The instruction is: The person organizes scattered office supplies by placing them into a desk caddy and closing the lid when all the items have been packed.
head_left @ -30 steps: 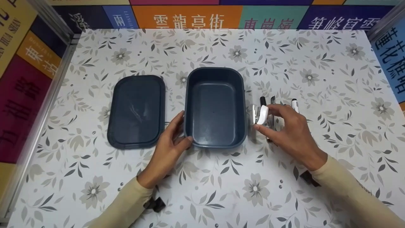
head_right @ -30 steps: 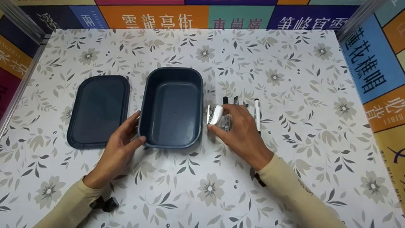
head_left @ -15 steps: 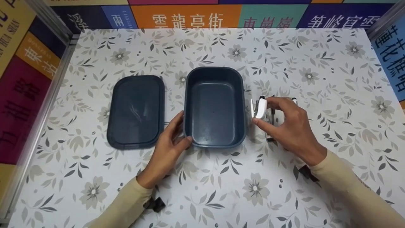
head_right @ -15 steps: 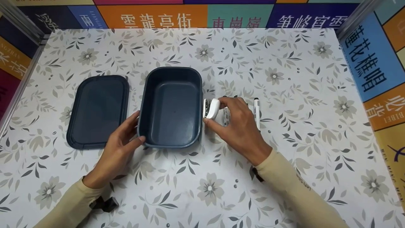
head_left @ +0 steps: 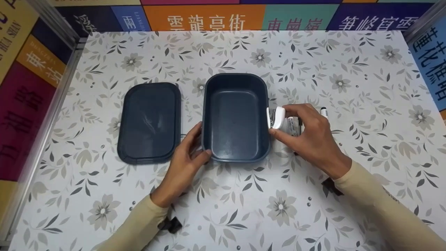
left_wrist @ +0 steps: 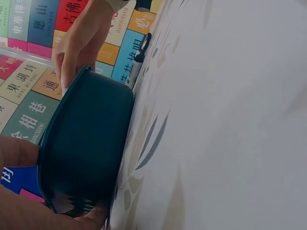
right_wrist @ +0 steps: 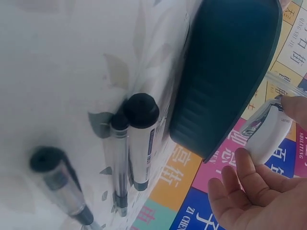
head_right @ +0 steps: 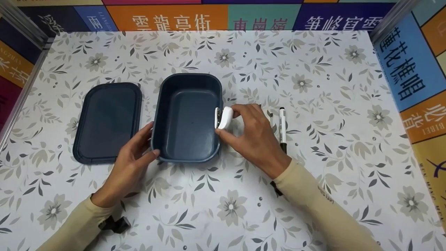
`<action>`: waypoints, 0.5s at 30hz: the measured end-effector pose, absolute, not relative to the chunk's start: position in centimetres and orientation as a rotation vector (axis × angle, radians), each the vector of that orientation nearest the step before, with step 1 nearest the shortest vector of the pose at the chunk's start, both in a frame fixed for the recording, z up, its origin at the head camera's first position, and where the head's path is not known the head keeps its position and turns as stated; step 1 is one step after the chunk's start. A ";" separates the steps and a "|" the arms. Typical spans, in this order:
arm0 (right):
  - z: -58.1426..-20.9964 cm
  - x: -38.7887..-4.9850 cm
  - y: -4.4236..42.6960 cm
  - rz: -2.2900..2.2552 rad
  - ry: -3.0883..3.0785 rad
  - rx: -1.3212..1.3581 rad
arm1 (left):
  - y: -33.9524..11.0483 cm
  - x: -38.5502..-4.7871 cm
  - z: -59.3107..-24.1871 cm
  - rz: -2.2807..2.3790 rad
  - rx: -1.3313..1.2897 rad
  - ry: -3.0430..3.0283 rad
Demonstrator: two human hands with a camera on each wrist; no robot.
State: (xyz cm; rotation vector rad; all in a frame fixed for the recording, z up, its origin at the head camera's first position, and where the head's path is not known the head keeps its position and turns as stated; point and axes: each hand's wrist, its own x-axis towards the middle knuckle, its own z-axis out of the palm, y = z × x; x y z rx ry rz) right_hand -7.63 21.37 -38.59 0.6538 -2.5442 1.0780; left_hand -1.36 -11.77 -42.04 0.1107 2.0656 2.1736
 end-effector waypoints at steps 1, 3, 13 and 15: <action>-38.6 -7.7 21.3 1.076 -2.548 0.655 | -11.7 -1.4 -42.0 2.173 0.111 2.065; -38.5 -7.8 21.2 1.070 -2.555 0.656 | -11.7 -1.4 -42.0 2.179 0.113 2.058; -38.0 -8.8 19.9 1.041 -2.575 0.737 | -11.7 -1.3 -42.0 2.188 0.106 2.062; -37.7 -8.9 19.7 1.030 -2.583 0.756 | -11.7 -1.3 -42.0 2.184 0.100 2.065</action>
